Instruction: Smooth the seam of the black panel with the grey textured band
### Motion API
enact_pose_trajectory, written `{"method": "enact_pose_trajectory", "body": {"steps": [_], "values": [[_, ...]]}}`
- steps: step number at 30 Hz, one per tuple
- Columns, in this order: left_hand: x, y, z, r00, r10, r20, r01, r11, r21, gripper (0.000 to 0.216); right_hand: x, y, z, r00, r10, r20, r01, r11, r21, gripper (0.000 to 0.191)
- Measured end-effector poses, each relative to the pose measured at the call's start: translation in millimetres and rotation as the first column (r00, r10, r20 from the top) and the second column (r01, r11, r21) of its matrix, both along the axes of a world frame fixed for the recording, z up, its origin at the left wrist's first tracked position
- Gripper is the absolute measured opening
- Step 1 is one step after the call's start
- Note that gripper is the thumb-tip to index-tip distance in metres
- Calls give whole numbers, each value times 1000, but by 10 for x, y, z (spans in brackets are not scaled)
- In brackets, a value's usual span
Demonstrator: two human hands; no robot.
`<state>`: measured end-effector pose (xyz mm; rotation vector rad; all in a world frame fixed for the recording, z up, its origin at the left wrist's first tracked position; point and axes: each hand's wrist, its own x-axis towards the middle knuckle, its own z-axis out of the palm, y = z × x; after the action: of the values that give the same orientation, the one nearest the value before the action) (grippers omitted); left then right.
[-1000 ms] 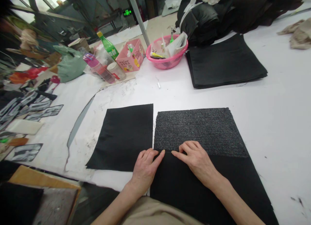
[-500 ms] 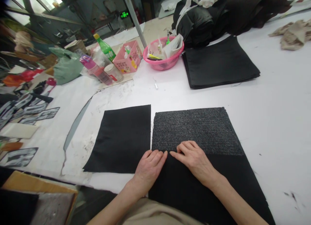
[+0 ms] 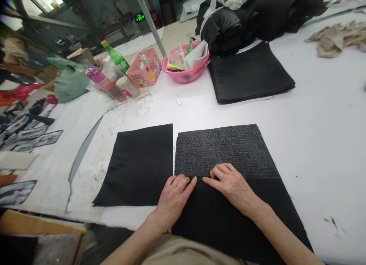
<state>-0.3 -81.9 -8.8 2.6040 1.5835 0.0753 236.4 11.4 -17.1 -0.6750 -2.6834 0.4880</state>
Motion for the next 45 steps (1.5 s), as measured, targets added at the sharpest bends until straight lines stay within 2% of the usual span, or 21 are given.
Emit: {"method": "enact_pose_trajectory", "body": {"steps": [5,16,27,37,45], "values": [[62,47,36,998,-49,-26,49,999,-4,39,54,10,29,1000,10,13,-10,1000,-13,29],[155,99,97,998,-55,-36,53,996,-68,47,295,30,48,999,-25,31,25,1000,-5,30],[267,210,182,990,-129,-52,124,988,-96,47,431,43,65,998,-37,53,39,999,-25,31],[374,276,163,986,-165,-27,162,982,-102,42,528,55,63,998,-43,40,44,999,-29,31],[430,316,159,982,-179,-55,174,981,-89,46,636,77,84,997,-46,60,47,998,-28,32]]}}
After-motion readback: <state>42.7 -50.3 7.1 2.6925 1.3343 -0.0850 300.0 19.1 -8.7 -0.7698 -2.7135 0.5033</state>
